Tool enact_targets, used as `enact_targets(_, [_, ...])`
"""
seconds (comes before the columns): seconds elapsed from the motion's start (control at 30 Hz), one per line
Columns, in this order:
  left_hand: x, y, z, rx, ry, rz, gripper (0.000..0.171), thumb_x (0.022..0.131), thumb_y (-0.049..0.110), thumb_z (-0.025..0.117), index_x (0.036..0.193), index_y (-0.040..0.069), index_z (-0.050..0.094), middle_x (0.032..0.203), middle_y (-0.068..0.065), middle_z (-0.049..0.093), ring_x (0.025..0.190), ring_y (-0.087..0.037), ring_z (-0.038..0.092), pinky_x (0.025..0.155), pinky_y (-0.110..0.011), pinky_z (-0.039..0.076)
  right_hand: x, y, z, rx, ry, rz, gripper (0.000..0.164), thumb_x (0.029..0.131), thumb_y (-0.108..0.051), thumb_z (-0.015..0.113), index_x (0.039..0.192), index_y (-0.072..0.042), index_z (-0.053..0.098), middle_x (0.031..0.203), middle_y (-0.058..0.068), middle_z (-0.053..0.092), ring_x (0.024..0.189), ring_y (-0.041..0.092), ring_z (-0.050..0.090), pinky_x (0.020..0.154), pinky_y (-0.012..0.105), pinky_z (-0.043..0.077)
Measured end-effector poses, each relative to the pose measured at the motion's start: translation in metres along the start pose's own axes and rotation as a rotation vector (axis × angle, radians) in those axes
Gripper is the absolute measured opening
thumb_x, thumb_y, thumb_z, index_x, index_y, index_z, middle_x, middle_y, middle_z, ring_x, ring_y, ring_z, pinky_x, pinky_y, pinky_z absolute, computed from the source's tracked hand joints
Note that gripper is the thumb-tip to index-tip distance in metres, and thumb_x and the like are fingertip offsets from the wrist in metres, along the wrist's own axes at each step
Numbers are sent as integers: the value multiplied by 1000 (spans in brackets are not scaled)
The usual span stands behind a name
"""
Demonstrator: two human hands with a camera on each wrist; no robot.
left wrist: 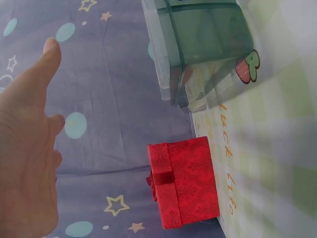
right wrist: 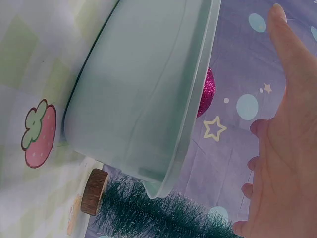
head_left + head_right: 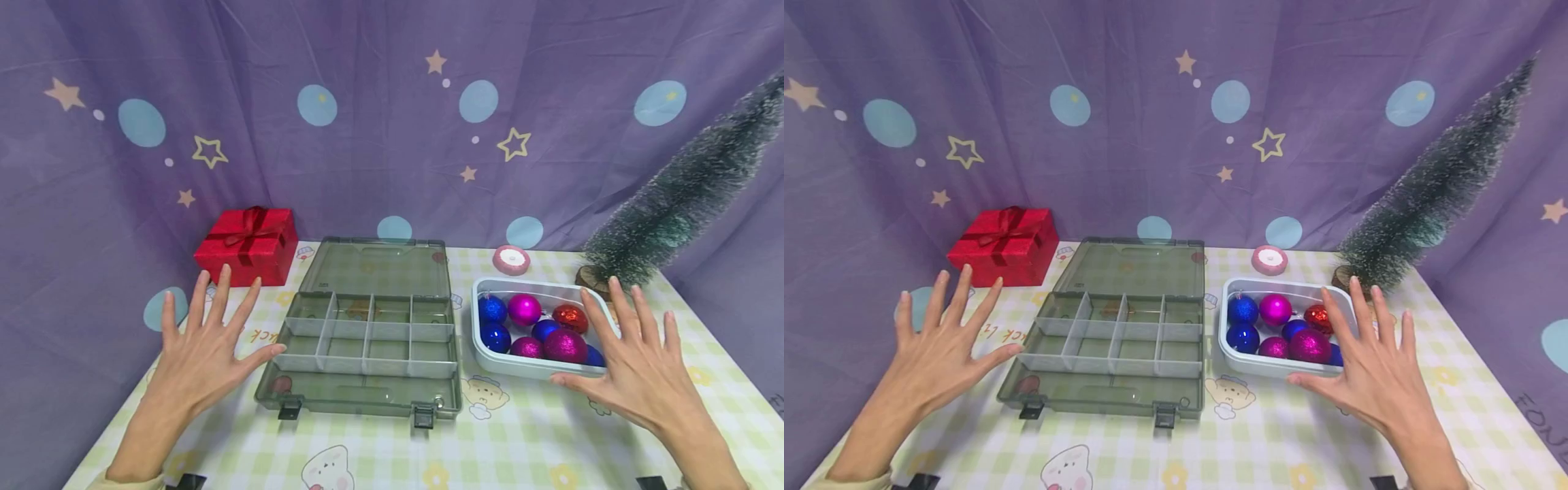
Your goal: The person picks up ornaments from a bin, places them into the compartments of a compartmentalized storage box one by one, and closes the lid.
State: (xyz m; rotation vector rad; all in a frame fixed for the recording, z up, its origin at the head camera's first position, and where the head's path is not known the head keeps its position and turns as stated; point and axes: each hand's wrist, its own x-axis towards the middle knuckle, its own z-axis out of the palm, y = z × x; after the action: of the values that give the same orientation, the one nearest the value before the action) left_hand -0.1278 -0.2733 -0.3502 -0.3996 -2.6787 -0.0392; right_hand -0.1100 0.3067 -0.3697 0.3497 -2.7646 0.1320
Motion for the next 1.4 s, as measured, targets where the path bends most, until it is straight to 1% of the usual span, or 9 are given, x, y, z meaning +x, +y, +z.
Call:
enact_targets(0.47, [-3,0,-2,2,-42,1,101,89,75,60,168,29,17,173,-13,-2,157,-38,-4,117,-71,-11,0,0,4,25,8,-22,131,72,-77,77,169,-25,4,173,13,-8,156,38,-12,116,70,-15])
enact_targets(0.67, [-4,0,-3,-24,-60,-5,100,90,73,60,168,28,17,173,-12,-4,157,-37,-6,117,-71,-11,4,2,6,46,51,-69,130,71,-75,79,169,-23,11,173,14,0,156,41,0,118,72,-3])
enact_targets(0.77, [-7,-1,-3,-123,-106,-16,96,94,67,60,168,26,14,173,-12,-7,156,-37,-8,117,-69,-13,8,2,7,97,74,-98,124,71,-70,82,167,-22,20,171,17,13,150,49,18,115,77,12])
enact_targets(0.83, [-10,-1,-2,-231,-153,-27,93,98,60,61,169,24,13,172,-14,-6,156,-39,-6,118,-67,-13,11,3,8,160,76,-97,116,73,-63,85,165,-22,28,167,20,25,142,53,30,109,78,22])
enact_targets(0.93, [-17,-2,1,-422,-220,-60,90,100,49,65,168,20,15,172,-20,1,154,-48,4,119,-71,-2,14,5,9,255,65,-89,102,77,-51,88,161,-20,39,152,21,46,133,52,40,105,75,29])
enact_targets(1.07, [-28,-1,7,-656,-320,-172,85,101,42,68,168,23,18,170,-19,15,150,-52,17,110,-79,21,16,10,11,290,55,-104,83,80,-39,89,149,-11,53,118,15,63,118,43,53,98,69,38])
enact_targets(1.2, [-41,-2,16,-821,-392,-291,79,102,39,67,167,25,23,166,-21,27,149,-52,22,105,-78,30,15,15,11,286,3,-86,68,83,-37,88,137,-5,61,109,16,68,100,38,65,80,66,50])
enact_targets(1.27, [-47,-2,21,-880,-402,-308,78,102,36,68,166,20,26,163,-23,32,147,-52,27,108,-72,34,15,17,10,299,-42,-58,64,86,-37,86,135,-4,63,112,18,70,98,39,68,76,67,52])
enact_targets(1.4, [-57,-4,31,-975,-395,-293,75,101,27,71,163,9,32,160,-22,40,146,-44,35,110,-32,44,15,17,8,332,-147,1,61,92,-41,80,138,-5,62,116,18,70,103,39,67,78,68,52])
